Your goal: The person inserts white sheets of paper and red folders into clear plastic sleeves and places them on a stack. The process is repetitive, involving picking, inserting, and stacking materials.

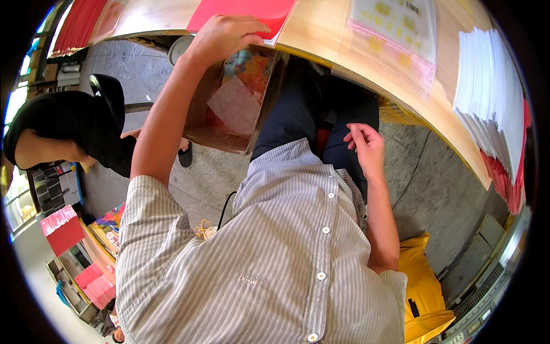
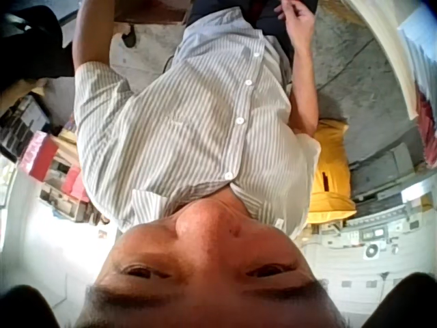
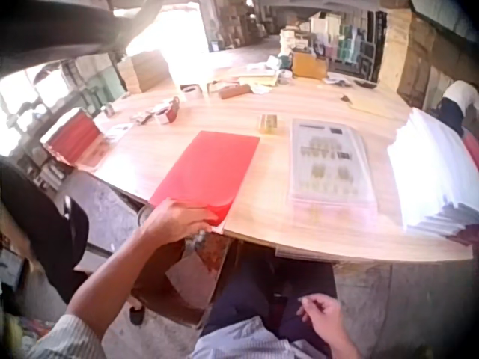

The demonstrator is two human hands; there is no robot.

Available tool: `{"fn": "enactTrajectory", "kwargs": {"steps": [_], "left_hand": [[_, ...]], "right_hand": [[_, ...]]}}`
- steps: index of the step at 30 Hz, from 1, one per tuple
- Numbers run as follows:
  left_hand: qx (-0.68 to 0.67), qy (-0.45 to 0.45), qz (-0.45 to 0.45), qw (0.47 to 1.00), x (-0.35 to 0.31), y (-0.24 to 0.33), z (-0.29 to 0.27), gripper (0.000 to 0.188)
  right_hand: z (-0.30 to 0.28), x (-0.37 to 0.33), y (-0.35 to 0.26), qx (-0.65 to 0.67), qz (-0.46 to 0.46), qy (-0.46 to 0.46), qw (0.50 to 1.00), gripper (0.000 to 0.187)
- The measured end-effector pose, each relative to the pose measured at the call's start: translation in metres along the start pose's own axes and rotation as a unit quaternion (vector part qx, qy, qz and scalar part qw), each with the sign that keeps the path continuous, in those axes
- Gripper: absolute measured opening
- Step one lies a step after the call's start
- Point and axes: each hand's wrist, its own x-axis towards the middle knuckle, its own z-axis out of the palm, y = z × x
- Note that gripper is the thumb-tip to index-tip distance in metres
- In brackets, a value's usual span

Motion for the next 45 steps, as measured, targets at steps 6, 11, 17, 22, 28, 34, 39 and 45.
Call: {"fn": "enactTrajectory", "kwargs": {"steps": [6, 11, 17, 22, 28, 34, 39, 45], "left_hand": [[-0.001, -0.010, -0.011, 1.000, 0.000, -0.001, -0.002, 0.023], [-0.015, -0.003, -0.031, 0.999, 0.000, 0.002, -0.004, 0.022], [-0.060, 0.017, -0.105, 0.993, -0.002, -0.002, 0.003, 0.023], [-0.054, -0.012, -0.078, 0.995, 0.001, 0.003, -0.004, 0.027], [-0.036, -0.018, -0.056, 0.998, 0.001, 0.000, -0.004, 0.027], [-0.047, -0.024, -0.078, 0.996, 0.000, -0.002, -0.003, 0.026], [-0.013, 0.024, -0.069, 0.997, -0.002, 0.001, 0.002, 0.023], [0.089, 0.139, -0.032, 0.986, -0.006, 0.018, 0.021, 0.010]], "right_hand": [[0.000, 0.000, 0.000, -0.002, 0.009, 0.001, 1.000, 0.024], [0.000, -0.001, 0.001, 0.003, 0.007, 0.000, 1.000, 0.024], [0.001, -0.001, 0.001, -0.003, 0.011, -0.005, 1.000, 0.025], [0.001, 0.000, 0.007, 0.002, 0.014, -0.010, 1.000, 0.025], [0.001, 0.003, 0.004, -0.009, 0.018, -0.016, 1.000, 0.025], [0.003, 0.002, 0.007, -0.010, 0.022, -0.013, 1.000, 0.025], [0.005, 0.000, 0.007, -0.003, 0.035, -0.009, 0.999, 0.025], [0.005, 0.001, 0.012, 0.003, 0.030, -0.014, 0.999, 0.024]]}}
